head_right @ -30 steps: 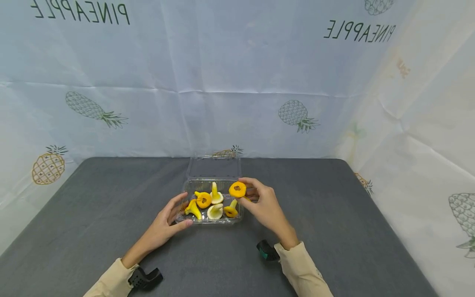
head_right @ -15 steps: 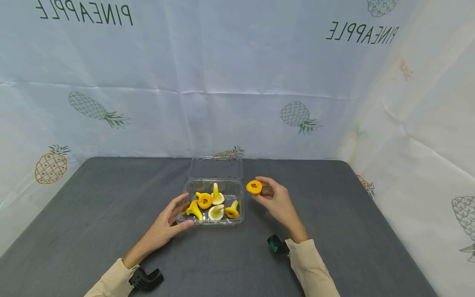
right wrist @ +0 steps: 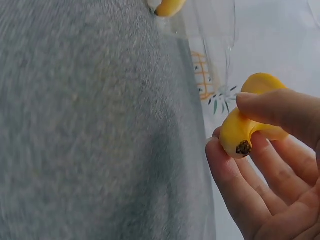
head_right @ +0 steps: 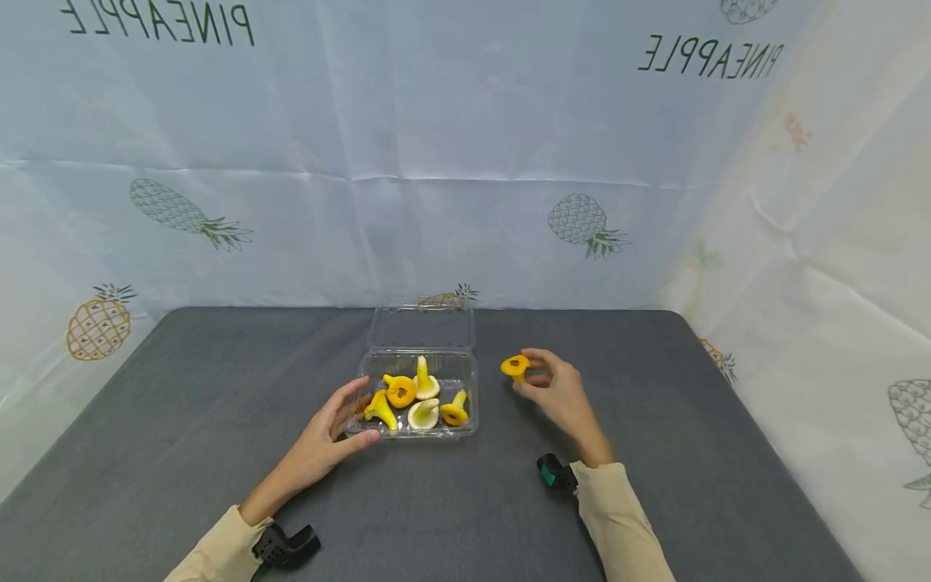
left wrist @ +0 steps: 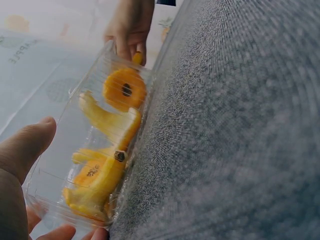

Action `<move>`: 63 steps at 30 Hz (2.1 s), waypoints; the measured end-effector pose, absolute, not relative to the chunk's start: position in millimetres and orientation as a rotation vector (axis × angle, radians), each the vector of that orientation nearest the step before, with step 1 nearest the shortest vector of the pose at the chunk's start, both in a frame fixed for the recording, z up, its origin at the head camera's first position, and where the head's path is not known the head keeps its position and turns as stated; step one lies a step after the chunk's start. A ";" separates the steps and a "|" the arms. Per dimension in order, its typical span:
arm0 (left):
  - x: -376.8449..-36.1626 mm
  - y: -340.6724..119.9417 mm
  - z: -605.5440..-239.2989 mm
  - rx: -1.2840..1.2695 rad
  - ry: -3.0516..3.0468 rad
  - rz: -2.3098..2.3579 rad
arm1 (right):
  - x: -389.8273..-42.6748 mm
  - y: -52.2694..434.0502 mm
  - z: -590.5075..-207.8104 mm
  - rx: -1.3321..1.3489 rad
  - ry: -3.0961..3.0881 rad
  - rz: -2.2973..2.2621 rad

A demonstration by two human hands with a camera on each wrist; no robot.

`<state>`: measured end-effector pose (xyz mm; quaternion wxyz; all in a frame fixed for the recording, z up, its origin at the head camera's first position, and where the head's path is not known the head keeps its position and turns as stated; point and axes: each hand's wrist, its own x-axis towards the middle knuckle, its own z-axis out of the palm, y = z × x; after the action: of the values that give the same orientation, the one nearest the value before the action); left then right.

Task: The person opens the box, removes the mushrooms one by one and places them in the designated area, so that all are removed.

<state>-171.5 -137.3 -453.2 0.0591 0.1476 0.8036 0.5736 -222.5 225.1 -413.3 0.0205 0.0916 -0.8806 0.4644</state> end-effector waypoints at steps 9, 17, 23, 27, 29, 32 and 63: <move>-171.1 -137.1 -454.1 0.441 2.437 1.737 | -226.5 238.5 -422.0 0.116 -2.739 1.397; -172.1 -137.0 -455.3 0.448 2.438 1.744 | -227.9 245.1 -426.5 0.057 -2.714 1.340; -173.1 -137.0 -454.4 0.444 2.435 1.744 | -230.5 251.9 -430.8 -0.004 -2.712 1.289; -173.4 -136.8 -453.5 0.450 2.434 1.739 | -232.2 256.2 -432.8 -0.041 -2.724 1.265; -173.1 -136.9 -453.1 0.452 2.437 1.738 | -232.5 257.5 -433.4 -0.065 -2.730 1.254; -172.7 -137.2 -453.1 0.457 2.440 1.738 | -232.8 258.9 -433.6 -0.096 -2.741 1.235; -171.3 -137.5 -452.9 0.442 2.436 1.740 | -227.1 270.2 -418.9 -0.027 -2.825 1.198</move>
<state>-171.3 -137.5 -452.9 0.0578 0.1459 0.8036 0.5742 -227.1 270.2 -418.9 0.0366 -0.0089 -0.9199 0.3903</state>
